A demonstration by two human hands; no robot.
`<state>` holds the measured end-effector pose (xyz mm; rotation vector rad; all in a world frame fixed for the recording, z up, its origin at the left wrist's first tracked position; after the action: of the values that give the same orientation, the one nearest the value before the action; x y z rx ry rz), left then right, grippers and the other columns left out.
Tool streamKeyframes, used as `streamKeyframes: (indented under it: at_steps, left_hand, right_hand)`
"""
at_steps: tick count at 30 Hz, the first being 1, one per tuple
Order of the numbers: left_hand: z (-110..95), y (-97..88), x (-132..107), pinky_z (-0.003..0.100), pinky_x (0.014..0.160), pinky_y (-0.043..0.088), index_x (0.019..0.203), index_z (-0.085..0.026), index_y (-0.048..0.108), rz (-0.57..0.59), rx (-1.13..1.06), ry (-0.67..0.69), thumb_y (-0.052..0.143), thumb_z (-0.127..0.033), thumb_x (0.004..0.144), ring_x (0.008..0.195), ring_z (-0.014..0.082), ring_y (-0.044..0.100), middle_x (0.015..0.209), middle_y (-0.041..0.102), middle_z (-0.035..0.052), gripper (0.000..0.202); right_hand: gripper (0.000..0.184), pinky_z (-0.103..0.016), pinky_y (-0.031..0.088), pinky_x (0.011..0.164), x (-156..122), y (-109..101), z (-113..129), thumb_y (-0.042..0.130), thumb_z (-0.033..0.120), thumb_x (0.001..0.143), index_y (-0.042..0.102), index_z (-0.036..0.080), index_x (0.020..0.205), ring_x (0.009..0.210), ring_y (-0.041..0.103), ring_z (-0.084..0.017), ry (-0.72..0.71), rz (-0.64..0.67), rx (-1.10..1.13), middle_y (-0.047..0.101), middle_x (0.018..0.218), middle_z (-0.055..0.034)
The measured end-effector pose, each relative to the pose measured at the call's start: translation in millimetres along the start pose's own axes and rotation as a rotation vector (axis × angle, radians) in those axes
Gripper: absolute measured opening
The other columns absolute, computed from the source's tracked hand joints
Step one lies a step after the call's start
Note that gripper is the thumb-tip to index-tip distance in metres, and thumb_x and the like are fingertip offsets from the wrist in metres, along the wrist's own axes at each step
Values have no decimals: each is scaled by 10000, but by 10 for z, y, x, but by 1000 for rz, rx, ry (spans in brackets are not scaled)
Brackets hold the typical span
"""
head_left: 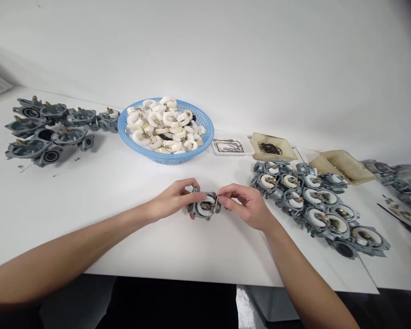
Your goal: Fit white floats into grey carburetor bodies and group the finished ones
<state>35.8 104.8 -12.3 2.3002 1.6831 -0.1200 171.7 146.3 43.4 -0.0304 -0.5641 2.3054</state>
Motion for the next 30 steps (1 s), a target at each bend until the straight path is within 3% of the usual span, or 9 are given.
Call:
streamKeyframes:
  at_steps: [13,22,30]
  left_hand:
    - [-3,26,3,259,574,504,899,-184,564,34,-12,1,796,-408,845,616,153,669,717,727,5,327]
    - [7,1,-10,283,563,521,849,-178,578,-19,29,-34,758,-516,845,574,173,678,725,739,37,384]
    - [13,-7,-14,322,604,524,843,-172,574,-37,16,-64,695,-532,875,550,188,693,804,764,60,382]
  right_hand:
    - [63,-249,473,680,-30,66,50,638,252,976,674,201,967,727,584,-120,-2,59,-61,664,818,-1]
    - [91,-264,498,665,-12,84,65,647,280,976,680,208,1021,715,593,-132,-34,35,-37,652,795,-6]
    - [339,-271,512,695,-17,109,29,789,241,861,640,227,1164,685,588,-118,-40,71,16,602,729,46]
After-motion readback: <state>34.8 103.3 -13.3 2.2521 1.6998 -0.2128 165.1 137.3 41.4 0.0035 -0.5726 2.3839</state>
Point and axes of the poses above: each hand's wrist, its own x-axis towards the middle knuckle, its own y-axis out of the palm, z = x × y, the point moved 10 cm from there along x, towards the middle knuckle
